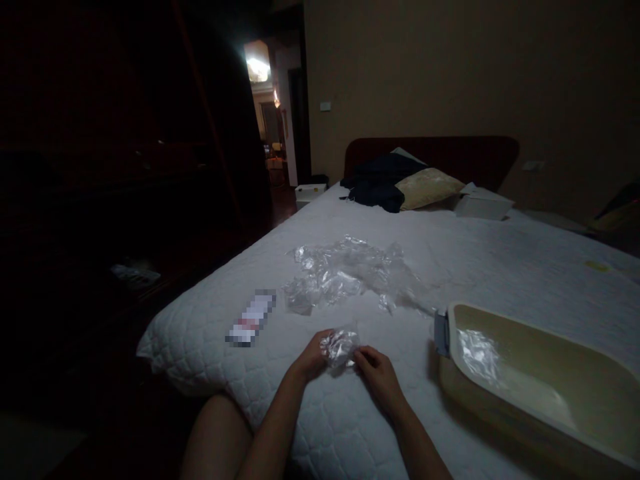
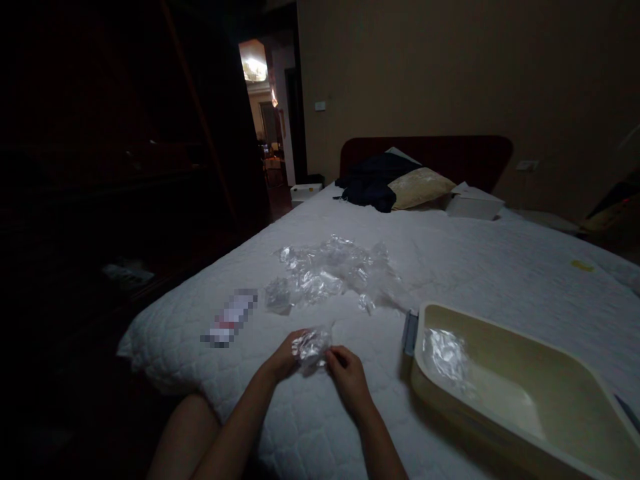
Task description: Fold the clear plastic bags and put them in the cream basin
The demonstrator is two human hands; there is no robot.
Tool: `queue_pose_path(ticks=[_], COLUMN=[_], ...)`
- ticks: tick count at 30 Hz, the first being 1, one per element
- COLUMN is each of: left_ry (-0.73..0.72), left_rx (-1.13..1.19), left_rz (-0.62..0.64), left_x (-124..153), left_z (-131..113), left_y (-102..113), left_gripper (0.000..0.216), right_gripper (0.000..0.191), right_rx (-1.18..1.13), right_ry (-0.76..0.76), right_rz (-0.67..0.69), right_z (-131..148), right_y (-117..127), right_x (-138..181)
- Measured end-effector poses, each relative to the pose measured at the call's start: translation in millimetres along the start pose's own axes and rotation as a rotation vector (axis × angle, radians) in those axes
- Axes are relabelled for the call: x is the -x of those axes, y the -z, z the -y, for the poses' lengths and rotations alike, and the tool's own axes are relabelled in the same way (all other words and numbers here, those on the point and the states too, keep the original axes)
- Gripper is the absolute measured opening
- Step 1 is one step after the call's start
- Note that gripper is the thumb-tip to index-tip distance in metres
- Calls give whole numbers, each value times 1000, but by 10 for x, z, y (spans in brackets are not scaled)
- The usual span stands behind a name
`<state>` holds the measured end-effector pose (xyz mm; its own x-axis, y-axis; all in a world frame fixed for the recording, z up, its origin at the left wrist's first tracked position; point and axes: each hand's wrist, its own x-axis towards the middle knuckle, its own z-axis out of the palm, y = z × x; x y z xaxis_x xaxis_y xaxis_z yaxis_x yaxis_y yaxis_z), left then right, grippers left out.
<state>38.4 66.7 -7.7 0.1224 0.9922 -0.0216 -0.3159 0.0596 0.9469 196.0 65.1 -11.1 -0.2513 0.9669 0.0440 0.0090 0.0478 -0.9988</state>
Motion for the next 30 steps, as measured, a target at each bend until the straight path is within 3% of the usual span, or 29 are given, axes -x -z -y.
queue_pose_path(ticks=[7, 14, 22, 27, 30], left_ry=[34, 96, 19, -29, 23], left_rx=[85, 154, 209, 245, 292], left_rz=[-76, -193, -109, -151, -218], left_x=[-14, -2, 14, 13, 14], left_z=[36, 31, 2, -4, -1], left_y=[16, 77, 90, 97, 109], left_gripper=[27, 34, 33, 27, 23], right_gripper=[27, 10, 24, 33, 24], right_rx=[-369, -911, -864, -859, -916], right_ry=[-171, -246, -138, -157, -202], right_rz=[-43, -220, -236, -221, -245], right_z=[-43, -44, -59, -46, -38], right_y=[113, 370, 440, 426, 409], right_x=[-22, -82, -75, -84, -87])
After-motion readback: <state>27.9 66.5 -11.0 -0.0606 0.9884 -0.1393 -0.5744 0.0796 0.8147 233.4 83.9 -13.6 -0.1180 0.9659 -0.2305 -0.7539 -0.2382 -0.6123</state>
